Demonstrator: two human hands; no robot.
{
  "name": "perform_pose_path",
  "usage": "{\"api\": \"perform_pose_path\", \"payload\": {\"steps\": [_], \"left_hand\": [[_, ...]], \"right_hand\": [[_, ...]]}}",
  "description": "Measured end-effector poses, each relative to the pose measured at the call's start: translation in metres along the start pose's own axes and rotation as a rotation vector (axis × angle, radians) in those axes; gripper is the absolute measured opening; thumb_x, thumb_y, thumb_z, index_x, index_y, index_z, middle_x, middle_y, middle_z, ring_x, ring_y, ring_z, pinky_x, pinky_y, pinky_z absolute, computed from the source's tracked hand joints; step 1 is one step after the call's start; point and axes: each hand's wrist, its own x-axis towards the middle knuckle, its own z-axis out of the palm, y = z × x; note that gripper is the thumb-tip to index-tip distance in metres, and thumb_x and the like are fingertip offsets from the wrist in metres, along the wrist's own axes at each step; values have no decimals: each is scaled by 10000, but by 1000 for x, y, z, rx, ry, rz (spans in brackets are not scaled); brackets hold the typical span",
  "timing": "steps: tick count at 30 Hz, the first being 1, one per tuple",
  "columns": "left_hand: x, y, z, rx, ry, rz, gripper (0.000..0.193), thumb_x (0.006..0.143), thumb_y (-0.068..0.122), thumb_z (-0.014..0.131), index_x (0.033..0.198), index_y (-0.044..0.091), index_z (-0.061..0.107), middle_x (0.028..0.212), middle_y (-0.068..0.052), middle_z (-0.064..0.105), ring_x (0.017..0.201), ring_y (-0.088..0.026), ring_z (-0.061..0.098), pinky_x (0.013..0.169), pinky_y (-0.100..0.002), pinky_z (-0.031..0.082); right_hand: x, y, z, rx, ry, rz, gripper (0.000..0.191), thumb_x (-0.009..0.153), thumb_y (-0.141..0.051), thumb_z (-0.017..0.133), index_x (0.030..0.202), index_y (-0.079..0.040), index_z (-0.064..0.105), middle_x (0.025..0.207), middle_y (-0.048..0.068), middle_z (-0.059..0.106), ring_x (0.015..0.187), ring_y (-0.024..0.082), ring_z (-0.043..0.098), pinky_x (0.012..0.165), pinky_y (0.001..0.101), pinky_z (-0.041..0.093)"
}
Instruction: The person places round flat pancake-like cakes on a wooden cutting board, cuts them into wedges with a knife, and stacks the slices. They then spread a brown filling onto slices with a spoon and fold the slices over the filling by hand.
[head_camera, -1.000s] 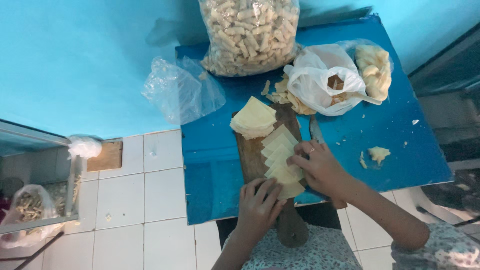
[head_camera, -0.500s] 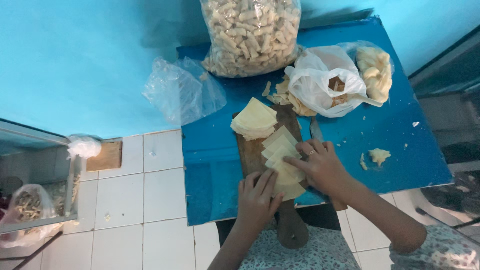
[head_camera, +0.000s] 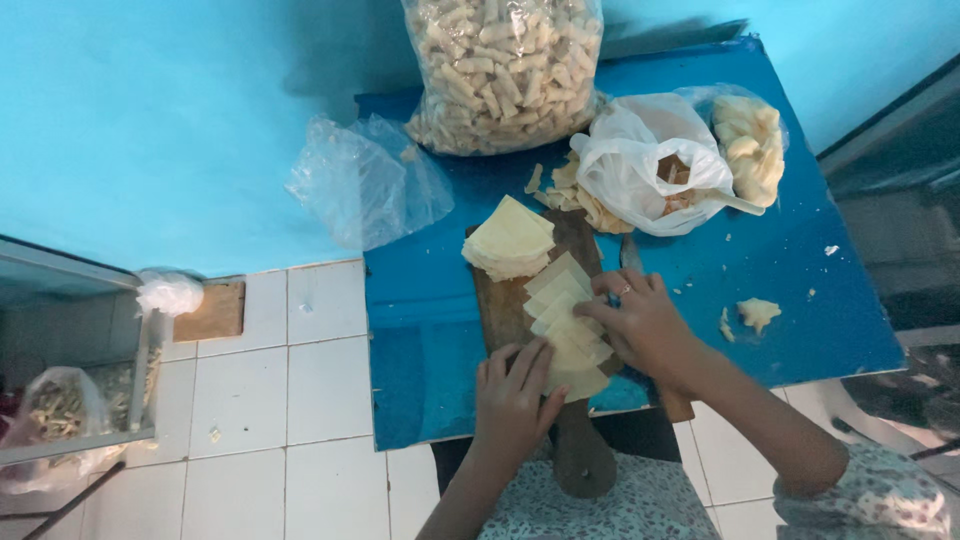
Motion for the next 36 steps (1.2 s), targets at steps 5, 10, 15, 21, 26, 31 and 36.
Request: {"api": "perform_pose_path", "payload": {"steps": [5,10,15,21,26,31,36], "left_hand": [[10,-2,-4,-33,16,-11,532,914,330,697,1326,-2,643,1346,-148,621,1183,-350,556,957,-502,437],[34,-12,-3,50,-1,8,527,957,343,674,1342,-14,628,1370,-139,627,1200,-349,541,930,-501,430],[40,-11,-1,94,-7,3,485,959,341,665,1307,3,652,1358,-114,631,1209,-344,538,933,-505,420],[39,-10,-2,55,-1,-9,457,975,324,651,1291,-6,669,1356,-112,640,1205,-338,542,934,-494,419],[40,-9,-2,67,-17,-21,455,979,320,653,1287,-15,666,1345,-127,632,1196,-339,541,928,-491,423],[40,-8,-2,66,4,-22,457,961,317,656,1287,-3,659,1341,-115,641,1192,-341,543,935,-495,426],[47,-9,1,79,-19,-40,498,990,331,637,1343,-21,631,1348,-147,624,1155,-352,534,916,-495,425]], "right_hand": [[6,13,1,194,79,49,539,706,30,688,1209,-162,667,1194,96,563,1145,313,551,903,470,422],[15,7,4,59,10,36,669,655,0,719,1284,-226,690,1124,83,572,1079,330,538,831,467,411],[11,2,4,-111,53,-18,625,608,-67,742,1208,-243,731,1098,90,581,1109,357,539,791,476,397],[13,11,2,14,105,57,484,708,-23,717,1147,-224,724,1114,42,597,1122,293,558,837,445,396],[15,9,2,63,94,-61,565,620,-49,716,1166,-192,744,1085,97,578,1031,324,545,780,459,391],[17,19,2,95,42,39,472,692,16,691,1107,-206,721,1105,66,588,1068,294,555,844,445,402],[22,23,2,155,127,32,563,715,27,663,1233,-185,727,1103,74,574,1113,299,552,865,438,405]]}}
